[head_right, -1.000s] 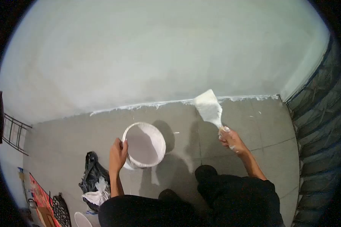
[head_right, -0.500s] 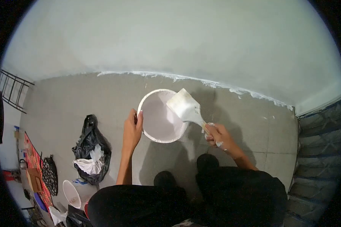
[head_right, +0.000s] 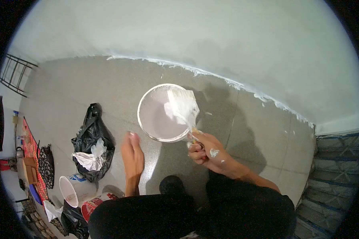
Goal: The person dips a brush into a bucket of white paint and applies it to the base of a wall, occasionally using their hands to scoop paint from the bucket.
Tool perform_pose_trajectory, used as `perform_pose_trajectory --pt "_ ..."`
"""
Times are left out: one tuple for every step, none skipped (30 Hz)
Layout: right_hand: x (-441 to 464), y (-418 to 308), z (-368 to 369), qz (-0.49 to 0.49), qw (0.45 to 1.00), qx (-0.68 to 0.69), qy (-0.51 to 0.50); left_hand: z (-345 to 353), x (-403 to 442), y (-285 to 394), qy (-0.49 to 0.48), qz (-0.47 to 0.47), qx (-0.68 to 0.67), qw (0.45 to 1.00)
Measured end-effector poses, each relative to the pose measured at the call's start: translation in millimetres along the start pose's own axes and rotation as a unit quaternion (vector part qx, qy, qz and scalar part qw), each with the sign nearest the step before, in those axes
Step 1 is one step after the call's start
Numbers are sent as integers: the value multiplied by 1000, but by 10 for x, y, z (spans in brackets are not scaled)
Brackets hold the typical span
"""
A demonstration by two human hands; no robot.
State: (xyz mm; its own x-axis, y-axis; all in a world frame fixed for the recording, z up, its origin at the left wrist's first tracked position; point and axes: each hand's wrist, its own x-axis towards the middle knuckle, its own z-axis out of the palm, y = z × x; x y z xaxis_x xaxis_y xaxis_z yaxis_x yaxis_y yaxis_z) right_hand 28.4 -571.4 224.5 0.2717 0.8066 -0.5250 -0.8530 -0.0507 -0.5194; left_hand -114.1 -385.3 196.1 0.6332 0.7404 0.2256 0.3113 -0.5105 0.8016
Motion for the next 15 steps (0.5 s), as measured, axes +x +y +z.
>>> perform_pose_trajectory --pt "-26 -17 112 15 1000 13 -6 -58 -98 115 -145 -17 -27 989" --pt "-27 -27 173 29 999 24 -13 -74 -151 176 -284 -31 -56 957" --pt "-6 -12 180 37 999 5 -18 -50 -157 180 -345 -83 -126 926" --pt "23 1 181 46 999 -14 -23 -28 -139 187 -401 -133 -194 885" --pt "47 13 188 54 998 -32 -29 -6 -137 195 -452 -181 -260 834" --pt "52 41 212 53 997 -51 -31 30 -160 198 -452 -195 -269 828" --pt "46 78 239 51 996 -70 -33 86 -178 195 -452 -208 -277 822" --pt "51 105 260 47 994 -90 -35 132 -183 181 -453 -219 -285 816" --pt "75 131 260 44 992 -103 -52 164 -189 156 -446 -233 -295 812" --pt "110 164 235 41 990 -116 -69 197 -210 128 -440 -247 -306 807" --pt "134 186 211 39 987 -128 -84 225 -227 114 -434 -262 -317 801" --pt "148 180 201 35 982 -168 -83 247 -231 129 -434 -268 -328 795" --pt "170 160 196 32 974 -208 -84 263 -226 152 -432 -274 -338 790" --pt "191 150 196 28 964 -249 -85 263 -210 170 -430 -279 -349 785" --pt "216 167 177 18 954 -292 -65 252 -201 182 -424 -281 -348 787"
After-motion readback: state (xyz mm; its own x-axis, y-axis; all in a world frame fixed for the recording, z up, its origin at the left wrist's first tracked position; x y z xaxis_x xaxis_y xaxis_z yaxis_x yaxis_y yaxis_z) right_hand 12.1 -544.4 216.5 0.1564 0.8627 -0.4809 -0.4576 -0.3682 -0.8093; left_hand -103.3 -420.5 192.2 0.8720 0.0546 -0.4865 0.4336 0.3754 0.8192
